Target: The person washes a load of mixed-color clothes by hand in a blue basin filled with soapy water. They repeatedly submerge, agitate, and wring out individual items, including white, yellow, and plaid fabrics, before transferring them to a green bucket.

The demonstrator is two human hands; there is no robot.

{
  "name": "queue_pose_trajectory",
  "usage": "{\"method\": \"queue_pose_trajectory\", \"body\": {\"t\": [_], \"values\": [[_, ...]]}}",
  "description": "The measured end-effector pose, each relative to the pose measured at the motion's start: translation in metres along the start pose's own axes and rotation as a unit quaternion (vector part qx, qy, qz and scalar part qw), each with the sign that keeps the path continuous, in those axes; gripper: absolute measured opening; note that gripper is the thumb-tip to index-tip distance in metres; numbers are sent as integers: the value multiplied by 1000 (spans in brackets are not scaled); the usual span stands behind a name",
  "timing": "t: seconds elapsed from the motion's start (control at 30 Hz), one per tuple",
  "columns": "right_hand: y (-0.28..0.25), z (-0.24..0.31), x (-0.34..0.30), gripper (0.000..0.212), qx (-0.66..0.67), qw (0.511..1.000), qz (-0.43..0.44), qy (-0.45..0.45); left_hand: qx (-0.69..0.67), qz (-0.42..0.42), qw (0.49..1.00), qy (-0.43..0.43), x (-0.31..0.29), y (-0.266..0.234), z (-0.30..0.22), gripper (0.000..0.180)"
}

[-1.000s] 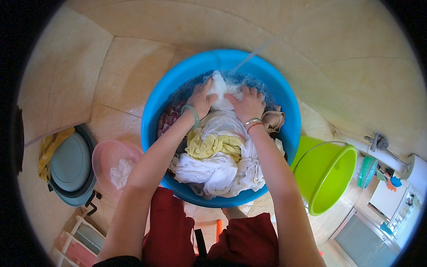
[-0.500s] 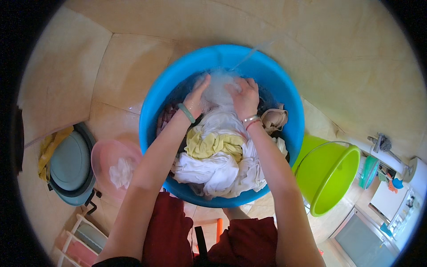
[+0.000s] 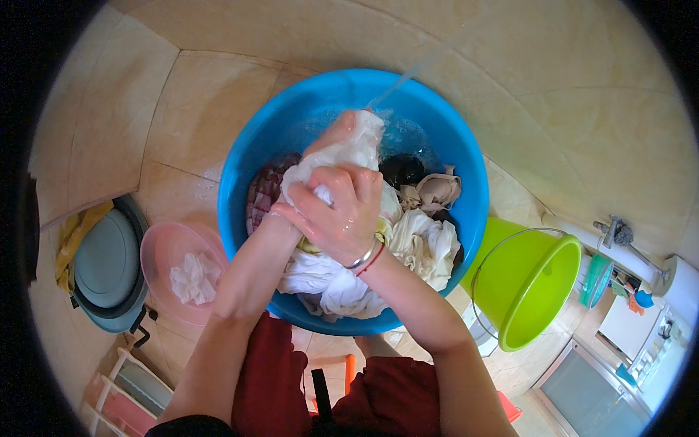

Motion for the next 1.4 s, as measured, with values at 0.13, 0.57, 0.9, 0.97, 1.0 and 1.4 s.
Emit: {"method": "queue_pose_trajectory", "body": {"t": [0.13,0.57,0.9,0.97,1.0,1.4], "values": [[-5,-6,10,29,-19,999,-39,3,-167,103,973,-124,-6,37,-3,34],[13,-93,-17,7,126,983,-8,131,201,-218,948,115,-18,-10,-10,13],[39,-201,-65,26,-57,948,45,311,475,-335,797,163,-8,-63,-20,51],[47,-187,-62,33,-133,955,95,248,584,-277,748,151,-8,-68,-17,59],[54,-177,-62,36,-128,946,162,249,625,-273,716,148,-8,-72,-17,59],[127,-243,-107,25,-237,879,286,298,608,-230,758,58,30,-128,-4,48]]}}
Point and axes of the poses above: each hand's wrist, its own x-axis towards the middle knuckle, its own y-axis out of the palm, z = x × y, the point moved 6 cm from there along x, towards the middle knuckle, and after that the axes turned 2 degrees about x, right-handed, at the moved point
